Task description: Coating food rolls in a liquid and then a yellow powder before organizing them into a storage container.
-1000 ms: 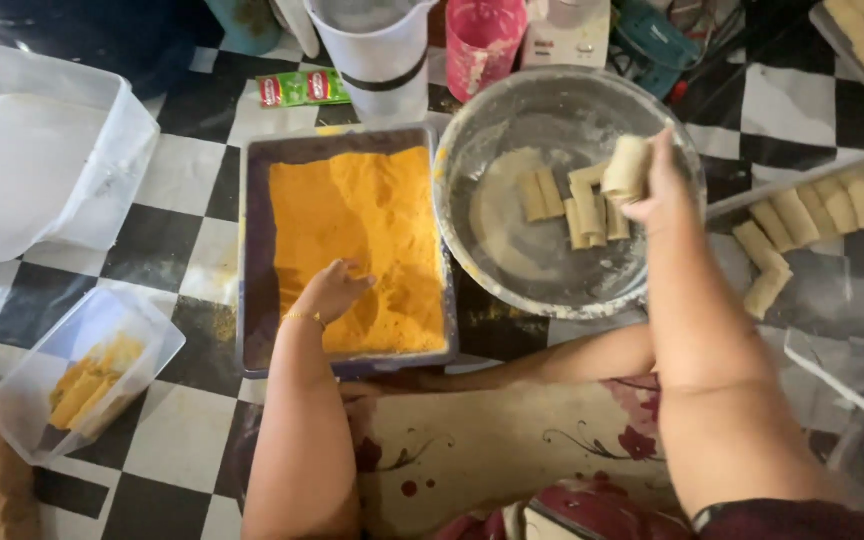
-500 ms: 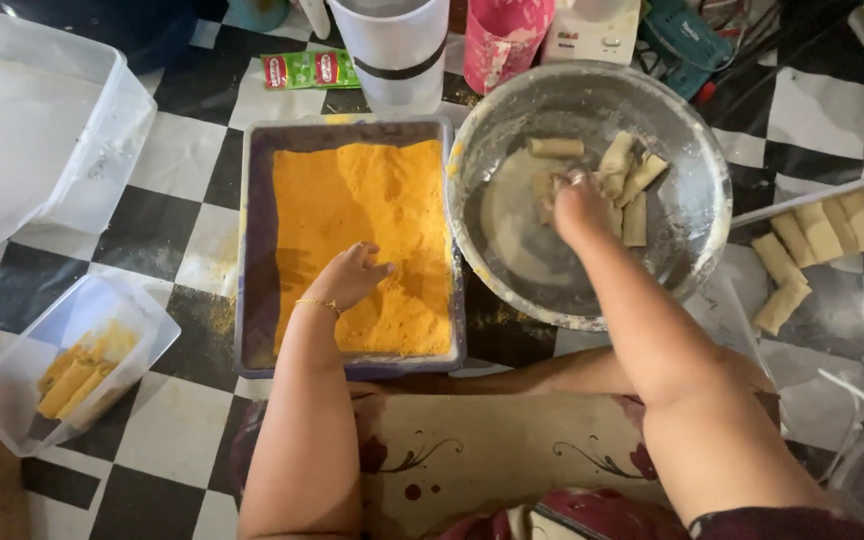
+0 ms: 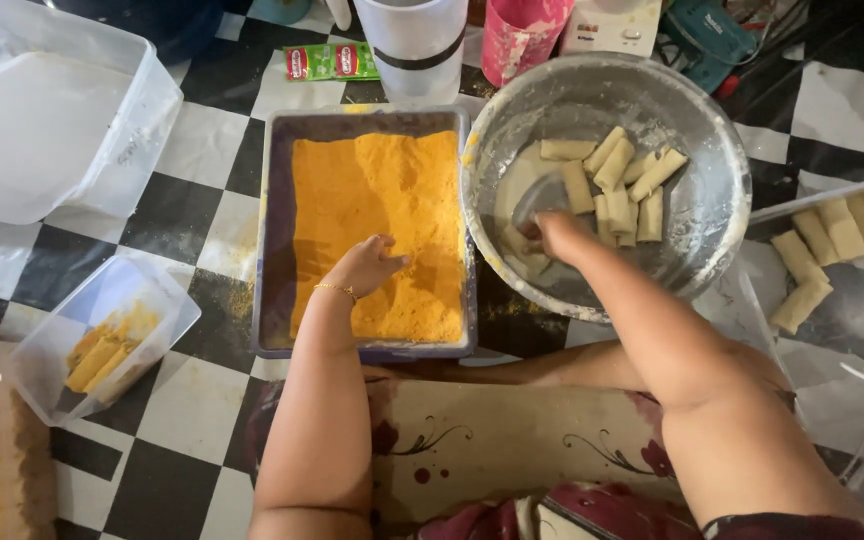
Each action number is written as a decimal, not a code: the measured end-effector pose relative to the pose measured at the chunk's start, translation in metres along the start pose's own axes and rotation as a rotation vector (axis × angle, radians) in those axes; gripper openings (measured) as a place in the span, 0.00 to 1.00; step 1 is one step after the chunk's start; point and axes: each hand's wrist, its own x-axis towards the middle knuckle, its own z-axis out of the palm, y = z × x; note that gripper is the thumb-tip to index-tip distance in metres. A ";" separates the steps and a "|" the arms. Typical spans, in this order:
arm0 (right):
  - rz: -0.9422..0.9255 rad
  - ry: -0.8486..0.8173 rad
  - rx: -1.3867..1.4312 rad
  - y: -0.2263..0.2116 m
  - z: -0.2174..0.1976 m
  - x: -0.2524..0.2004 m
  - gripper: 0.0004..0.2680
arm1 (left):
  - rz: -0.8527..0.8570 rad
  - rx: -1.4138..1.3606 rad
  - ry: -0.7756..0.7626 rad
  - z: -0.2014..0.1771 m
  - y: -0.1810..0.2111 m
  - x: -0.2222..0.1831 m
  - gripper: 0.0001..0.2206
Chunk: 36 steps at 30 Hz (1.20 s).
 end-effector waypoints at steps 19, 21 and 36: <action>-0.448 0.276 0.065 -0.016 -0.008 -0.041 0.14 | 0.180 0.472 -0.237 0.108 0.083 -0.069 0.38; -0.473 0.289 0.147 -0.016 -0.025 -0.027 0.24 | 0.112 0.356 -0.177 0.102 0.060 -0.032 0.31; -0.881 -0.022 -0.582 -0.036 0.059 -0.140 0.10 | -0.073 0.824 -0.339 0.160 -0.118 0.128 0.33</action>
